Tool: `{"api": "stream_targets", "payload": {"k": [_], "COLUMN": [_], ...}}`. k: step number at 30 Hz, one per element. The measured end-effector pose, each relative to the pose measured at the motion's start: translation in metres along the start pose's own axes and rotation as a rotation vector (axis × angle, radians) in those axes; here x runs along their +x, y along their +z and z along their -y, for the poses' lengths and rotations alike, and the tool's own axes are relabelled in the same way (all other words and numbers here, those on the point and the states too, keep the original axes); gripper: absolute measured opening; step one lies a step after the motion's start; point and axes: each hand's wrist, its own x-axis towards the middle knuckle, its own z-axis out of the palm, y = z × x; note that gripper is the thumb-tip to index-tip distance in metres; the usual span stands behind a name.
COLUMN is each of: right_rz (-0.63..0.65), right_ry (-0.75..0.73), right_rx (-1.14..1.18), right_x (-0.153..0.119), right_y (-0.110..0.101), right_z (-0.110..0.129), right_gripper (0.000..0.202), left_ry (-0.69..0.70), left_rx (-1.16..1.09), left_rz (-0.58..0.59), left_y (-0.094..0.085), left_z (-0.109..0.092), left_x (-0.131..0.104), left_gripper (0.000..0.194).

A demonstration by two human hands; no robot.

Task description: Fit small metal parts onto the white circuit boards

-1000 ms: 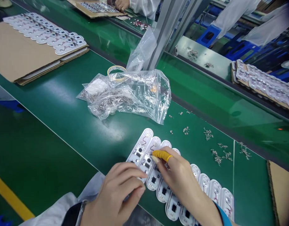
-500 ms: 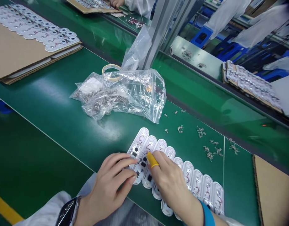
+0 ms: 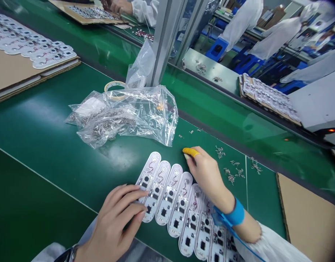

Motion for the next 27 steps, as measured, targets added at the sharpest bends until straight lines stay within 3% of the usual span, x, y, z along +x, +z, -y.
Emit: {"api": "stream_targets", "payload": {"k": [4, 8, 13, 21, 27], "right_rz": [-0.087, 0.026, 0.072, -0.07, -0.023], "right_ry": [0.189, 0.364, 0.325, 0.359, 0.228], "right_rx": [0.06, 0.061, 0.157, 0.336, 0.193], "right_x": [-0.003, 0.006, 0.015, 0.003, 0.006], "right_y": [-0.02, -0.023, -0.011, -0.038, -0.028], "right_z": [-0.028, -0.048, -0.04, -0.052, -0.043], "right_gripper": [0.033, 0.055, 0.016, 0.032, 0.025], "left_ry": [0.037, 0.062, 0.089, 0.092, 0.026], "left_rx": [0.018, 0.025, 0.046, 0.055, 0.039], "left_rz": [0.017, 0.036, 0.029, 0.003, -0.05], "left_y": [0.0, 0.001, 0.002, 0.003, 0.004], "left_z": [0.002, 0.001, 0.001, 0.0, -0.006], "left_x": [0.001, 0.004, 0.006, 0.006, 0.007], "left_gripper": [0.018, 0.02, 0.021, 0.02, 0.02]}}
